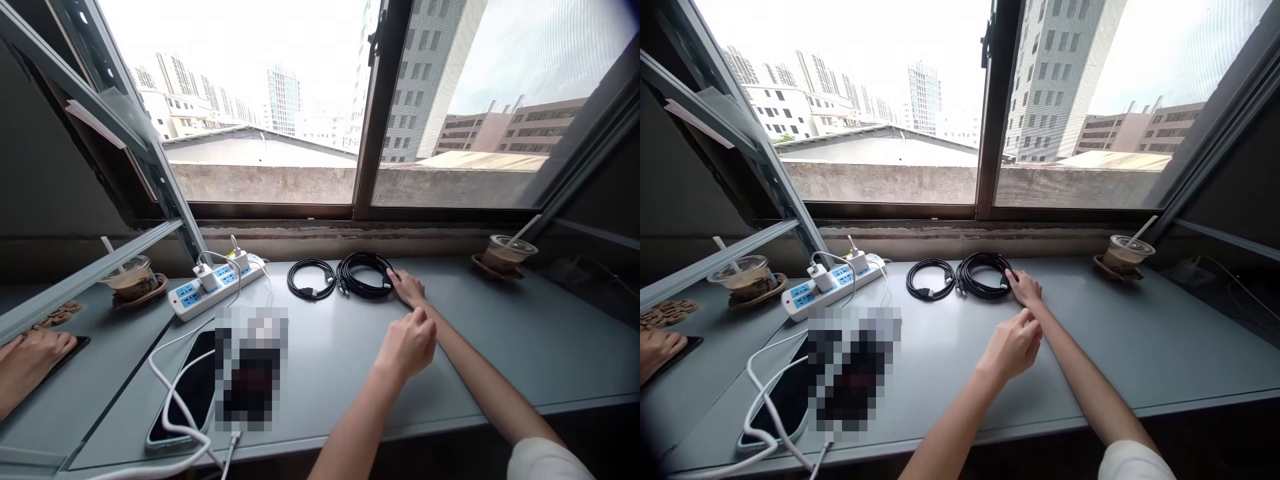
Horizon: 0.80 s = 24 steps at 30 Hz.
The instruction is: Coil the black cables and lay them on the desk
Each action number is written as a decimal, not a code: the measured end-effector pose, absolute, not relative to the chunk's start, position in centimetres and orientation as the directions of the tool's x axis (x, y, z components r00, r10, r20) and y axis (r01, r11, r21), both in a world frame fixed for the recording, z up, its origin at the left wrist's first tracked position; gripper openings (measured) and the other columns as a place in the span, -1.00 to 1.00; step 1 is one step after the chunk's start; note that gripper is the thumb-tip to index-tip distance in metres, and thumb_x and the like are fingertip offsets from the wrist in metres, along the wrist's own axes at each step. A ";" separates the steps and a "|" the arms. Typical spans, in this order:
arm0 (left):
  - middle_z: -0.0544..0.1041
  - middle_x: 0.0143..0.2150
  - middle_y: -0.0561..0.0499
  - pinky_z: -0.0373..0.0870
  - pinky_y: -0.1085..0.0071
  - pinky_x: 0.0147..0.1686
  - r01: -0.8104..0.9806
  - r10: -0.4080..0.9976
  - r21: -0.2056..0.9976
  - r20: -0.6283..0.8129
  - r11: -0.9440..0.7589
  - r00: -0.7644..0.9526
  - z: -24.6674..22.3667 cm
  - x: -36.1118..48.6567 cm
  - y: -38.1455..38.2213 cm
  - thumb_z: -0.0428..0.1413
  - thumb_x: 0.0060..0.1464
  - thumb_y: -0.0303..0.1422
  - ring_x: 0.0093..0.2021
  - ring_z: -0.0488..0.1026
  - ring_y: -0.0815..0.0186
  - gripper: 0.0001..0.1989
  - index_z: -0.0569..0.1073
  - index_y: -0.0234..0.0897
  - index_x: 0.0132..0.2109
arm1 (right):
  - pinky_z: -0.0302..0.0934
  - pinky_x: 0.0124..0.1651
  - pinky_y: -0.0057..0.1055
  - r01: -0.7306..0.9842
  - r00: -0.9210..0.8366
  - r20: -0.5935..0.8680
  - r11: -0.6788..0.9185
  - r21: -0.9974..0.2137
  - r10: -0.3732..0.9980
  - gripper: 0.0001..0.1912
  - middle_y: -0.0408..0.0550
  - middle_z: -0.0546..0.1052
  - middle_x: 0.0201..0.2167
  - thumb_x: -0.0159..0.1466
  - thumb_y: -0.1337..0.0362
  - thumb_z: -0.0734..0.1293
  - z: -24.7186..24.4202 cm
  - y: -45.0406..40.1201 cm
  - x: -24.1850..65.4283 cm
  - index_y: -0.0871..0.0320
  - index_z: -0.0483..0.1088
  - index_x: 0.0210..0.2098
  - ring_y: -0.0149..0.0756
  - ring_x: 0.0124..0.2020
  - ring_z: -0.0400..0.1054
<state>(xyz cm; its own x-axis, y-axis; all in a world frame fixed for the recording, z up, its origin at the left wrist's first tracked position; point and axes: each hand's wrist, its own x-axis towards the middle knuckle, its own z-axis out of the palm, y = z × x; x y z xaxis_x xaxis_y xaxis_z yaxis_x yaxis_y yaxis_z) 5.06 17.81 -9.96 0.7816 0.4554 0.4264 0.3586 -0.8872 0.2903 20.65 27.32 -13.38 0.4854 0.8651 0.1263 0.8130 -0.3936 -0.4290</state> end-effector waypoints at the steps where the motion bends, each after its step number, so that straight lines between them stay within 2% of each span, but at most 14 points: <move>1: 0.39 -0.19 -0.05 0.35 0.44 -0.45 0.363 0.459 0.290 0.424 -0.885 0.780 -10.1 5.1 17.9 -0.16 0.15 -0.43 -0.32 0.40 0.34 -0.81 0.33 -0.31 -0.26 | 0.09 -0.11 -0.30 0.812 0.486 0.128 -0.392 -0.432 0.865 -0.44 0.00 0.44 -0.09 0.29 -0.10 -0.03 -13.4 27.3 20.6 0.03 0.41 -0.04 -0.10 -0.10 0.31; 7: 0.40 -0.21 -0.04 0.33 0.46 -0.48 0.377 0.463 0.275 0.414 -0.884 0.784 -10.4 5.1 17.8 -0.17 0.16 -0.43 -0.35 0.40 0.35 -0.79 0.35 -0.31 -0.28 | 0.10 -0.09 -0.28 0.779 0.527 0.127 -0.417 -0.468 0.840 -0.42 0.05 0.43 -0.05 0.30 -0.08 -0.05 -13.8 27.5 21.0 0.04 0.39 0.01 -0.09 -0.09 0.31; 12: 0.40 -0.21 -0.05 0.31 0.46 -0.50 0.385 0.467 0.269 0.417 -0.883 0.780 -10.5 5.3 17.8 -0.18 0.17 -0.41 -0.35 0.40 0.35 -0.77 0.35 -0.31 -0.28 | 0.12 -0.11 -0.31 0.727 0.586 0.107 -0.463 -0.507 0.803 -0.37 0.12 0.47 -0.12 0.31 -0.08 -0.08 -14.1 27.7 21.6 0.09 0.42 -0.01 -0.10 -0.11 0.32; 19: 0.40 -0.21 -0.04 0.27 0.46 -0.53 0.371 0.440 0.240 0.425 -0.897 0.791 -10.2 5.2 17.4 -0.15 0.15 -0.42 -0.37 0.38 0.37 -0.80 0.36 -0.31 -0.27 | 0.11 -0.10 -0.31 0.687 0.610 0.099 -0.463 -0.559 0.786 -0.46 0.07 0.45 -0.06 0.31 -0.02 -0.03 -14.1 27.7 21.5 0.05 0.40 0.01 -0.10 -0.09 0.31; 24: 0.40 -0.21 -0.05 0.28 0.44 -0.50 0.352 0.406 0.203 0.491 -0.914 0.771 -9.5 4.8 17.4 -0.16 0.16 -0.42 -0.36 0.37 0.36 -0.79 0.36 -0.32 -0.24 | 0.12 -0.11 -0.32 0.682 0.607 0.121 -0.436 -0.587 0.786 -0.50 0.04 0.44 -0.05 0.31 0.02 -0.01 -13.9 27.6 21.2 0.05 0.38 0.02 -0.14 -0.10 0.31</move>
<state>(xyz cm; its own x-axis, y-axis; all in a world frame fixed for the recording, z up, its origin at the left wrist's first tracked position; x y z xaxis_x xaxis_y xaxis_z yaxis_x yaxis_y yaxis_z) 4.76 17.37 -9.46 0.7710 0.4056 0.4910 0.3515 -0.9139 0.2030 21.18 27.56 -13.91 0.6066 0.7857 0.1209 0.6821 -0.4363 -0.5868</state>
